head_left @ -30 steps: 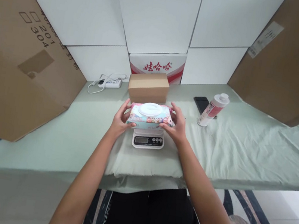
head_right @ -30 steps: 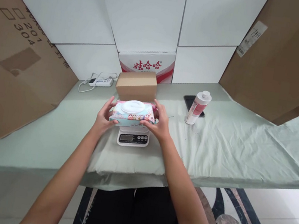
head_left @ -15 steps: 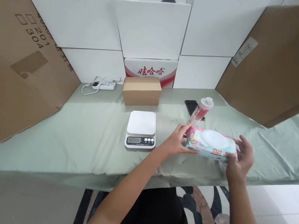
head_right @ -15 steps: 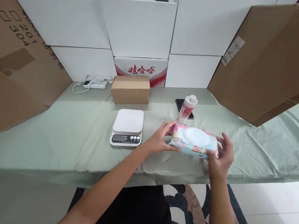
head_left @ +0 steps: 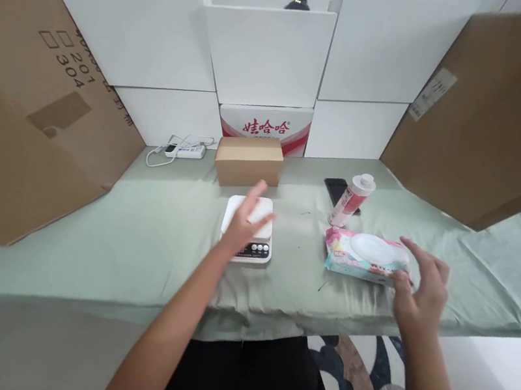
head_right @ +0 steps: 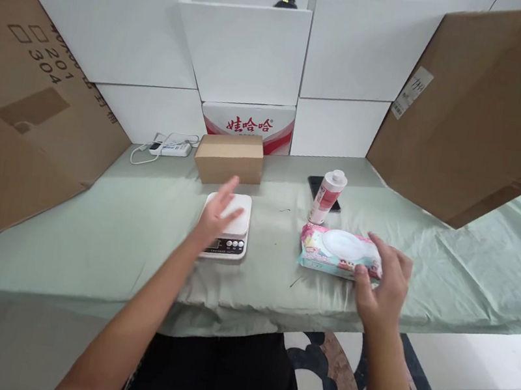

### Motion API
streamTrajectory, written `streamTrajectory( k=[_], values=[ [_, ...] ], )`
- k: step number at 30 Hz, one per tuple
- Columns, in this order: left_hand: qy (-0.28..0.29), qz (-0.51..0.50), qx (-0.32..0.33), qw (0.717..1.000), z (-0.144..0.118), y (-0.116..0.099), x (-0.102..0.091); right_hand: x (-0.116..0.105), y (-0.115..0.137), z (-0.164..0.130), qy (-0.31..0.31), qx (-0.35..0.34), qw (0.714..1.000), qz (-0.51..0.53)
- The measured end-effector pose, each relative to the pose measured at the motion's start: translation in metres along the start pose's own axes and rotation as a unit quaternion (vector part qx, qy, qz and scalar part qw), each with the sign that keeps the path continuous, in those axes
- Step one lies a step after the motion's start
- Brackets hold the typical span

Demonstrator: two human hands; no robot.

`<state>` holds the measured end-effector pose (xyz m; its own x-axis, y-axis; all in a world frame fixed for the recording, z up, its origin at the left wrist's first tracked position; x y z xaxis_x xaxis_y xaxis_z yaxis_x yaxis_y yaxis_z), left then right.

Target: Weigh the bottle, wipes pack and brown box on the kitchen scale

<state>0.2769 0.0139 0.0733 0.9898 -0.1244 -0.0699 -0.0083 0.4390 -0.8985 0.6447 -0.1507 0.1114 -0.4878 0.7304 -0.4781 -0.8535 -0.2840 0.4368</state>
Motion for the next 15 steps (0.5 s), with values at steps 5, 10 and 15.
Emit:
streamTrajectory(
  k=[5,10,15],
  values=[
    [-0.227,-0.023,-0.051,0.972,0.04,0.055,-0.161,0.118,0.084,0.032,0.063,0.083,0.954,0.283],
    [-0.215,-0.051,-0.116,0.968,0.058,0.114,-0.181,0.295,0.084,0.06,0.118,0.307,0.843,0.426],
    [-0.106,-0.057,-0.086,0.989,0.067,0.122,-0.154,0.382,0.059,0.072,0.163,0.333,0.816,0.443]
  ],
)
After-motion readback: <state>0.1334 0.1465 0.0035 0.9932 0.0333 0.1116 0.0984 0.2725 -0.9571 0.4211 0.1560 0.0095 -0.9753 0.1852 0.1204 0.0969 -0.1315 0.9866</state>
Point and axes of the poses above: each hand's wrist, its own z-axis towards the middle knuckle, its own x-axis out of the palm, y = z × x, the point moved 10 cm from there along z, towards the middle knuckle, and after that the axes turned 1 degree about -z, right-handed, at the moved point
